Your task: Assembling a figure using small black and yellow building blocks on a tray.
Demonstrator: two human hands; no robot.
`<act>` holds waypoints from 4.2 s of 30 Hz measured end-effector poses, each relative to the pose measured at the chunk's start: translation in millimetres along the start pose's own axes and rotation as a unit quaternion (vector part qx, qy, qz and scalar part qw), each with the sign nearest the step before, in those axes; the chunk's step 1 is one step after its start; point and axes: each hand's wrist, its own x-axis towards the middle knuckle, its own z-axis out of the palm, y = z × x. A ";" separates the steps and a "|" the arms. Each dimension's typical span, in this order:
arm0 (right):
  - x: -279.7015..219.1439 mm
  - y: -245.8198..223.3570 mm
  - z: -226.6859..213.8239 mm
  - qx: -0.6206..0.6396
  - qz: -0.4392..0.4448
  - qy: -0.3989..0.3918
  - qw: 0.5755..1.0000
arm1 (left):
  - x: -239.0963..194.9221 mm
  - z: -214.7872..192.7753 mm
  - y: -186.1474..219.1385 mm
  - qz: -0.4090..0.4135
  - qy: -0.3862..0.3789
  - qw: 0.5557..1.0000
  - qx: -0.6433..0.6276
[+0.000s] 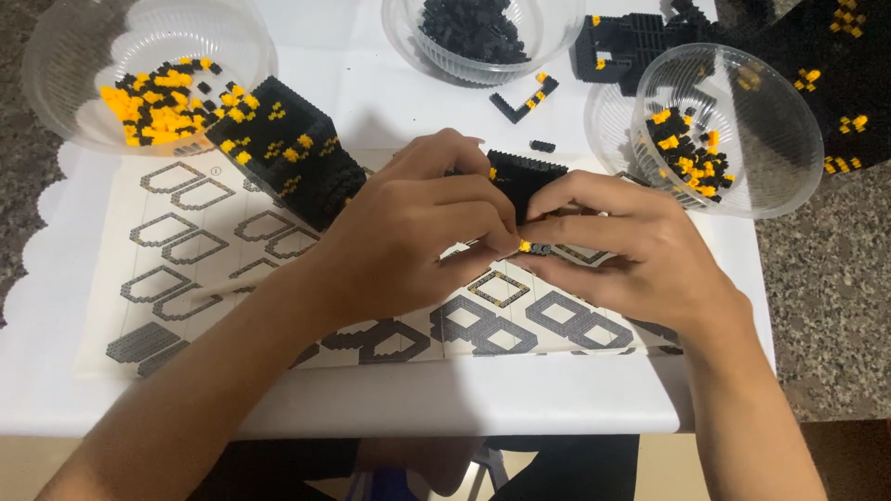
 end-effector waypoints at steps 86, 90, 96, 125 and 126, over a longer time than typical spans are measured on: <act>4.8 -6.9 1.9 0.222 0.199 0.047 0.953 | -2.3 4.6 -4.7 0.023 -0.052 0.997 0.051; 4.2 -6.5 1.5 0.208 0.190 0.040 0.959 | 0.4 5.2 -6.0 0.013 -0.080 0.995 0.064; 5.0 -2.2 0.8 0.210 0.172 0.029 0.962 | 1.8 -7.9 -8.1 -0.106 -0.108 0.988 -0.040; 5.1 -6.5 6.5 0.179 0.219 0.025 0.959 | -13.1 -16.9 74.1 -0.311 -0.092 0.925 0.198; 5.2 -5.8 6.1 0.184 0.213 0.020 0.960 | -18.4 -12.2 67.9 -0.391 -0.257 0.858 0.211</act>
